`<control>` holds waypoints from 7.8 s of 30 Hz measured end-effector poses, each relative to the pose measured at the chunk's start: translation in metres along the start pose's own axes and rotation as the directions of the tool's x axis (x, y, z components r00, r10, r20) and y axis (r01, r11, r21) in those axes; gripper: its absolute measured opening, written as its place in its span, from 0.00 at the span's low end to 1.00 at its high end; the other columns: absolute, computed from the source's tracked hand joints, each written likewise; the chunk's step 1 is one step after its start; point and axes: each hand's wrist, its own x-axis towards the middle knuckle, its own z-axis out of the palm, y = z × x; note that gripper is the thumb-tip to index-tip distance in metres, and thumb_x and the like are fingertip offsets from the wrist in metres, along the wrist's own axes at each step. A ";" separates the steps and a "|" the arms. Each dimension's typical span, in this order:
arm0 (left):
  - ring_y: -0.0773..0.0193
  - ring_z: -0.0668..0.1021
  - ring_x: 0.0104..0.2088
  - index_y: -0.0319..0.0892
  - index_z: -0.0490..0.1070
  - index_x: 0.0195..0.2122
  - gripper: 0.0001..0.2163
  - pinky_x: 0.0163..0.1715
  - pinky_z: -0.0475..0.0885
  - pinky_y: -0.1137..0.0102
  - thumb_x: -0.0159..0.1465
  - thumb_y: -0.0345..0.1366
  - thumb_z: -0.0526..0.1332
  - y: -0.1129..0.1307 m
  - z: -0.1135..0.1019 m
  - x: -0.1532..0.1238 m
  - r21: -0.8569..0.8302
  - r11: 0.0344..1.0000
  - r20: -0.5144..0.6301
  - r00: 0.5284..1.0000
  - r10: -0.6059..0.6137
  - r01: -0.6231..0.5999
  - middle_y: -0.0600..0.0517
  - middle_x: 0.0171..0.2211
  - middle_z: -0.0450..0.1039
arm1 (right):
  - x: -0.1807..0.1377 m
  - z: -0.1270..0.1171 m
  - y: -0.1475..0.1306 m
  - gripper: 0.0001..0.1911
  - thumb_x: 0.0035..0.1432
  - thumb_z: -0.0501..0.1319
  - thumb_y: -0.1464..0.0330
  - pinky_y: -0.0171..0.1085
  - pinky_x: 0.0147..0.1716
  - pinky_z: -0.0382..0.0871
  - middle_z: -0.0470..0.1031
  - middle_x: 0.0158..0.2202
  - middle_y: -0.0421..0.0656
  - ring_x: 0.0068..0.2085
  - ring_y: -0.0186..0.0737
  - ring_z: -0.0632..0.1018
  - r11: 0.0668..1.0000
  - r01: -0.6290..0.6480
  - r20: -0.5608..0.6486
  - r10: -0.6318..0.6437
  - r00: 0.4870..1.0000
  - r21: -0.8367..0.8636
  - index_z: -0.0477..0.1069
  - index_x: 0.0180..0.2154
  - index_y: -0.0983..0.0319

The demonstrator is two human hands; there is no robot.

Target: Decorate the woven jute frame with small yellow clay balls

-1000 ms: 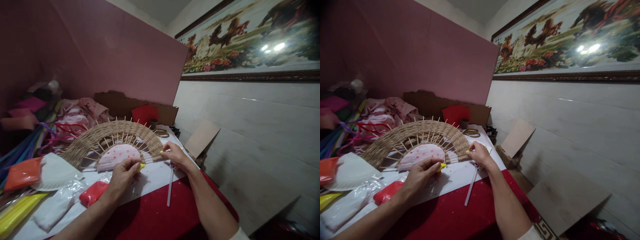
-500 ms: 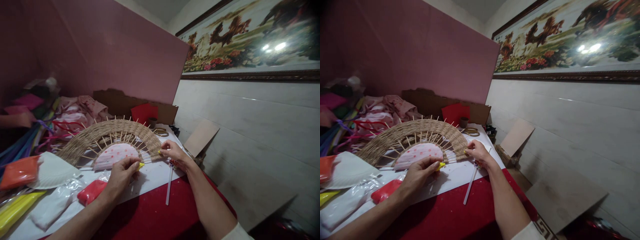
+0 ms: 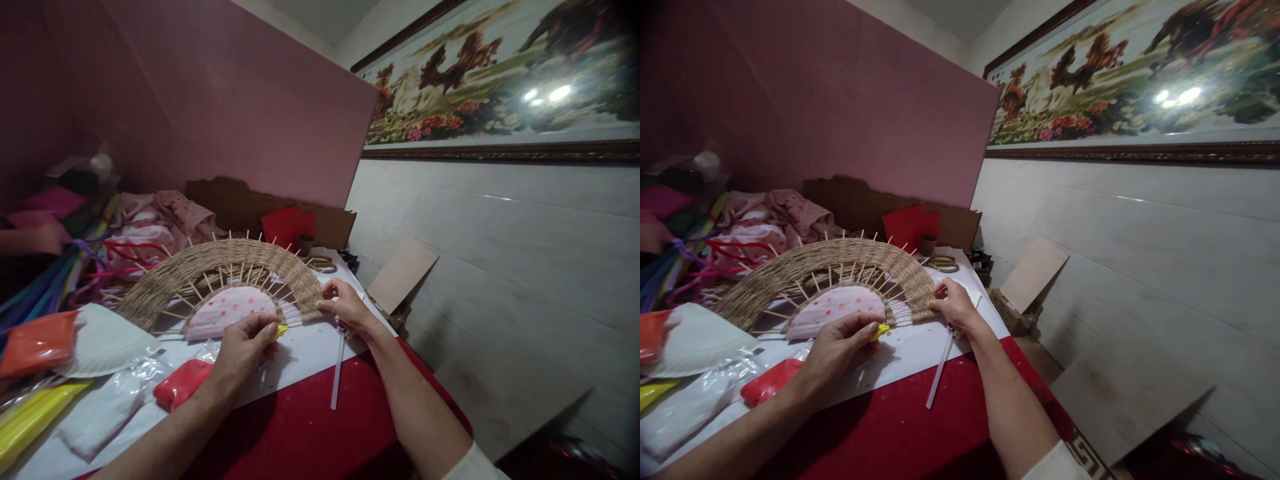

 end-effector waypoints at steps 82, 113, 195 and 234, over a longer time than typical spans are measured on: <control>0.55 0.66 0.36 0.42 0.62 0.55 0.18 0.37 0.62 0.60 0.63 0.32 0.52 0.004 0.046 0.047 0.801 -0.263 0.599 0.713 0.364 -0.538 0.45 0.37 0.66 | -0.060 -0.002 -0.030 0.16 0.54 0.54 0.79 0.41 0.40 0.57 0.68 0.35 0.44 0.40 0.43 0.64 0.814 0.099 -0.167 -0.234 0.958 -0.573 0.73 0.41 0.59; 0.55 0.65 0.36 0.45 0.71 0.42 0.10 0.36 0.59 0.61 0.63 0.32 0.53 0.002 0.037 0.039 0.840 -0.168 0.534 0.732 0.424 -0.515 0.46 0.35 0.67 | -0.033 -0.006 -0.041 0.08 0.54 0.63 0.65 0.37 0.38 0.55 0.73 0.35 0.42 0.38 0.41 0.67 0.751 0.154 -0.016 -0.214 0.977 -0.643 0.68 0.34 0.60; 0.68 0.71 0.23 0.38 0.69 0.28 0.10 0.22 0.66 0.73 0.51 0.38 0.66 0.051 0.031 0.048 -0.061 0.982 0.084 0.979 0.183 -0.178 0.54 0.22 0.70 | -0.023 0.018 -0.074 0.07 0.57 0.58 0.75 0.35 0.31 0.65 0.69 0.33 0.43 0.33 0.35 0.70 0.841 0.540 -0.213 -0.520 0.827 0.045 0.69 0.39 0.62; 0.73 0.69 0.18 0.39 0.68 0.26 0.09 0.19 0.61 0.77 0.45 0.31 0.66 0.060 0.020 0.060 -0.395 0.919 -0.035 0.999 0.000 -0.014 0.57 0.19 0.68 | -0.022 0.015 -0.077 0.14 0.49 0.65 0.59 0.31 0.21 0.59 0.62 0.20 0.35 0.20 0.29 0.63 0.418 -0.176 0.262 -0.158 0.952 0.891 0.66 0.25 0.62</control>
